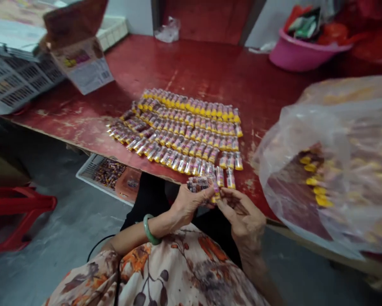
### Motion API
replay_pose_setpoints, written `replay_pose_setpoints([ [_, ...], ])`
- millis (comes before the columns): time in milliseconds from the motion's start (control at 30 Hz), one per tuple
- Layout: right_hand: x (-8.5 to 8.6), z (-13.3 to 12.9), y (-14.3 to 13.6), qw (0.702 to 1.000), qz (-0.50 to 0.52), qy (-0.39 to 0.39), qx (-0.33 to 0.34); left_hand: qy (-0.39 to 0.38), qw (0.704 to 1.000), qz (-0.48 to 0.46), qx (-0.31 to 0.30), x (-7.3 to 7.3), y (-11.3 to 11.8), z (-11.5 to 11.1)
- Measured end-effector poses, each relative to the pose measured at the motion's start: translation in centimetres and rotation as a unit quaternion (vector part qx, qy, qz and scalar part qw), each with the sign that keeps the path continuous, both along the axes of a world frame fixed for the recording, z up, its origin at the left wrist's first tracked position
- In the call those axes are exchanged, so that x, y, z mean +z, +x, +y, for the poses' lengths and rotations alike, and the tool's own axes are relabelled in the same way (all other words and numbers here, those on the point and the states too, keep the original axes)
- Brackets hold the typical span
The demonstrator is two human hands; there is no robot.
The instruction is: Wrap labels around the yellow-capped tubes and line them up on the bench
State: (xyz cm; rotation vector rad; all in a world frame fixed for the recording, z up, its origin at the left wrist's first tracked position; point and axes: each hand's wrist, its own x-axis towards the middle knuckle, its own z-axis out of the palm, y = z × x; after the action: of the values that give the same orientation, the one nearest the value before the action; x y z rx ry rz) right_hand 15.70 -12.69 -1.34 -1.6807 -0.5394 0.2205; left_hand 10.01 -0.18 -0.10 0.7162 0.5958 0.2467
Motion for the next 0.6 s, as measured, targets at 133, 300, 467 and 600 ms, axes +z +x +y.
replay_pose_setpoints([
  [133, 0.8, 4.3, 0.6, 0.995, 0.090, -0.006, 0.041, 0.009, 0.998, -0.027, 0.049, -0.5, -0.9, 3.0],
  [300, 2.3, 14.1, 3.5, 0.974, 0.204, 0.027, 0.100, -0.014, 0.989, -0.016, 0.143, -1.1, -3.0, 8.2],
  [467, 1.6, 28.0, 9.1, 0.983, 0.173, 0.032, 0.054, -0.068, 0.978, 0.006, 0.198, -1.6, -5.9, 11.5],
  [600, 1.4, 36.6, 11.5, 0.986, 0.161, -0.002, 0.033, -0.106, 0.980, 0.008, 0.170, -2.1, -8.2, 11.6],
])
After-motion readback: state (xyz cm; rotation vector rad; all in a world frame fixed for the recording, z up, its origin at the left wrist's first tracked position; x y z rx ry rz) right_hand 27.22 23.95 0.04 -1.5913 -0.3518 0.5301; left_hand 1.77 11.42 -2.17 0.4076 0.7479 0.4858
